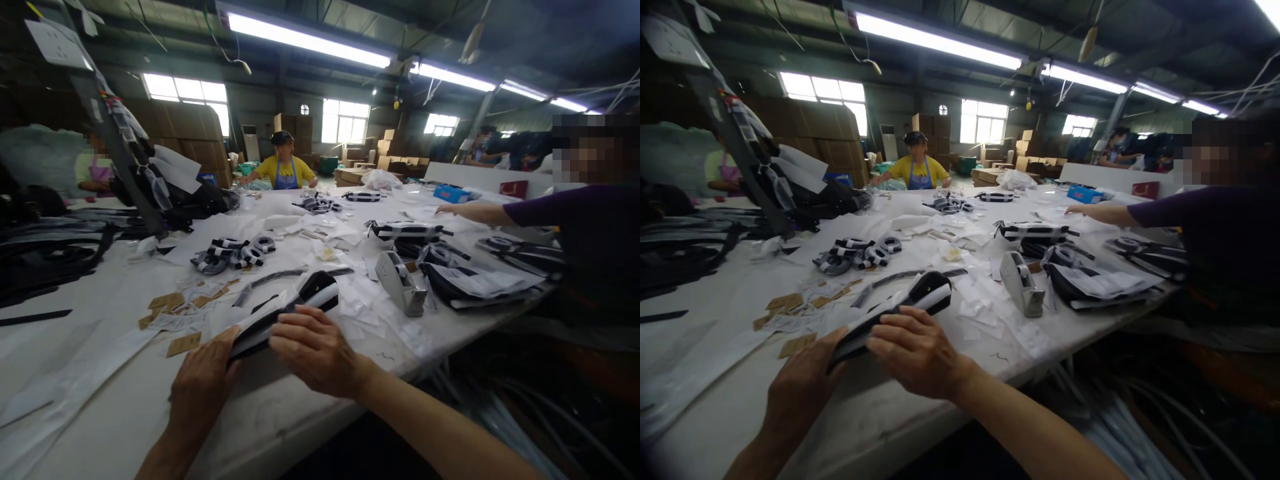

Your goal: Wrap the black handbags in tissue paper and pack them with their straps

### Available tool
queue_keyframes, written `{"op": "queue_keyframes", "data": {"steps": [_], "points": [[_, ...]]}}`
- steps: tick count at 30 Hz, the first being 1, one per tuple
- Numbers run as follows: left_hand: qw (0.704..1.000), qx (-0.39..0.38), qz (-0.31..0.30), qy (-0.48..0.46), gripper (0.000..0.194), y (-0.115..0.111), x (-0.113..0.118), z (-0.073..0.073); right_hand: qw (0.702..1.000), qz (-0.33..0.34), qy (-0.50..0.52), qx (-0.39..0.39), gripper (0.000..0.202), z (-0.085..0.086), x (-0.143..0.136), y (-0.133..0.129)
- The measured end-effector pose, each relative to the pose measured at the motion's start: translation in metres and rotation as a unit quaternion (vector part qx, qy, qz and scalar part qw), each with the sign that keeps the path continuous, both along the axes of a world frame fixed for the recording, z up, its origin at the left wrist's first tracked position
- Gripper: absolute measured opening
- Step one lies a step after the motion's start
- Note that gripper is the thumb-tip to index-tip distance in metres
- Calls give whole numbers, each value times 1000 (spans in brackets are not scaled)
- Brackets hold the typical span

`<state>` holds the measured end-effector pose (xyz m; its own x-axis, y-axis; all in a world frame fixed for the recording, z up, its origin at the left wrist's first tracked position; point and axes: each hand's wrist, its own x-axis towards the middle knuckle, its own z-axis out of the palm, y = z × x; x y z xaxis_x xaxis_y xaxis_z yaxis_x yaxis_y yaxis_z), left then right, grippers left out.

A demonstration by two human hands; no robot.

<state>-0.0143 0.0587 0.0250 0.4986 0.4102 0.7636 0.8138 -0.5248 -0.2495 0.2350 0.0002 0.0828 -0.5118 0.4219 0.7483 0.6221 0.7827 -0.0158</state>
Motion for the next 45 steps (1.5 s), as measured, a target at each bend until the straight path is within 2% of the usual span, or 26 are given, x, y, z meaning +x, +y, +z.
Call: {"op": "queue_keyframes", "data": {"steps": [2, 3, 5, 8, 11, 16, 23, 25, 28, 30, 32, 37, 41, 43, 45], "points": [[998, -28, 39, -27, 34, 1, -5, 0, 997, -29, 67, 10, 29, -6, 38, -7], [997, -42, 53, -44, 34, 2, -7, 0, 992, -73, 103, 4, 26, -12, 59, -5], [991, -70, 77, -79, 35, 2, -10, -1, 965, -199, 169, -26, 14, -30, 100, 10], [982, -109, 112, -107, 39, 2, -11, -2, 899, -365, 170, -172, 17, -57, 143, 46], [973, -135, 147, -114, 43, 0, -10, -3, 856, -413, 111, -290, 16, -75, 159, 77], [967, -147, 170, -119, 40, -1, -10, -7, 832, -428, 65, -347, 10, -87, 166, 95], [959, -165, 183, -137, 42, -4, -9, -9, 799, -446, 92, -392, 27, -84, 181, 104], [959, -167, 180, -142, 40, -5, -9, -9, 796, -440, 106, -403, 31, -87, 179, 107], [957, -170, 181, -150, 38, -5, -10, -10, 791, -429, 143, -412, 14, -90, 176, 111], [956, -169, 181, -156, 38, -5, -11, -11, 794, -414, 181, -407, 11, -86, 177, 112], [957, -168, 174, -161, 39, -4, -12, -12, 803, -391, 222, -392, 19, -76, 179, 109], [960, -159, 157, -170, 40, -3, -12, -13, 821, -300, 280, -398, 34, -47, 186, 76], [960, -157, 155, -170, 41, -4, -12, -14, 816, -228, 242, -473, 31, -49, 195, 35], [960, -157, 158, -168, 40, -5, -12, -14, 839, -226, 209, -448, 28, -53, 196, 17], [960, -158, 158, -168, 40, -4, -12, -14, 874, -218, 197, -388, 25, -50, 187, 1]]}}
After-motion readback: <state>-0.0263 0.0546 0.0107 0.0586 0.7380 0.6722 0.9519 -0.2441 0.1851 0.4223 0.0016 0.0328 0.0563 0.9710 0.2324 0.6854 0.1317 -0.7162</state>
